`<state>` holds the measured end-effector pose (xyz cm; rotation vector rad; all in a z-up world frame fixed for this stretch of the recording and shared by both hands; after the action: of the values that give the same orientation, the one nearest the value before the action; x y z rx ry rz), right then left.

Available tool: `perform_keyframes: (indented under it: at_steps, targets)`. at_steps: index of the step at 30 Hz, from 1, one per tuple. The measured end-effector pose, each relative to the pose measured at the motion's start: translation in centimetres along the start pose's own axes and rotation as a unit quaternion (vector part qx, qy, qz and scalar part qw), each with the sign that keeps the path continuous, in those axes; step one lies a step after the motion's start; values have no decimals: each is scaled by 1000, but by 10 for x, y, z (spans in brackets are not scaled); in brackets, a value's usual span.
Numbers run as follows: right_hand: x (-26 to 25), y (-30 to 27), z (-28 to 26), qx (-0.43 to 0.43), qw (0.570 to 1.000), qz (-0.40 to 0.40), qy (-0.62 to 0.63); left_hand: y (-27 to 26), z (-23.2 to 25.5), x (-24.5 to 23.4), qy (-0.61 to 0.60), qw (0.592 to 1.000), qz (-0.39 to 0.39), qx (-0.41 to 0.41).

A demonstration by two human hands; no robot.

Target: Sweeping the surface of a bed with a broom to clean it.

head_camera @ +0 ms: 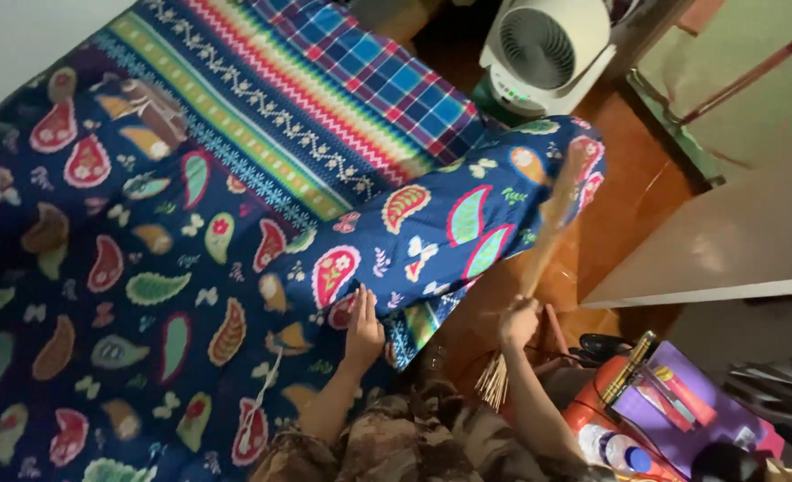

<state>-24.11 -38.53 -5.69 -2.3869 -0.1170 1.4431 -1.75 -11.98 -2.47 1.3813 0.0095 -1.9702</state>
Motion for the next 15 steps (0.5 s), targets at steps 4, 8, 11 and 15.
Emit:
perform_keyframes:
  at_steps: [4,8,11,15]
  targets:
    - [4,-104,-60,-85,994,-48,-48,-19,-11,-26,12,999,29,-20]
    - [31,-199,-85,-299,906,-213,-212,-37,-27,-42,-23,995,53,-87]
    - [60,-248,-78,-412,842,-233,-258,-53,-41,-52,-33,991,77,-105]
    - [68,-277,-66,-443,815,-253,-273,-70,-55,-59,-28,990,64,-126]
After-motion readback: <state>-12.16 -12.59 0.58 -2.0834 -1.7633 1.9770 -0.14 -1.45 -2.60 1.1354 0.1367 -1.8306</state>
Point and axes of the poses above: each hand's wrist, its own y-axis towards the middle knuckle, its own x-axis out of the palm, z = x × y, the point moved 1 cm from there along y, towards the middle knuckle, and after that the axes turned 6 degrees about -y, right-handed, at the moved point
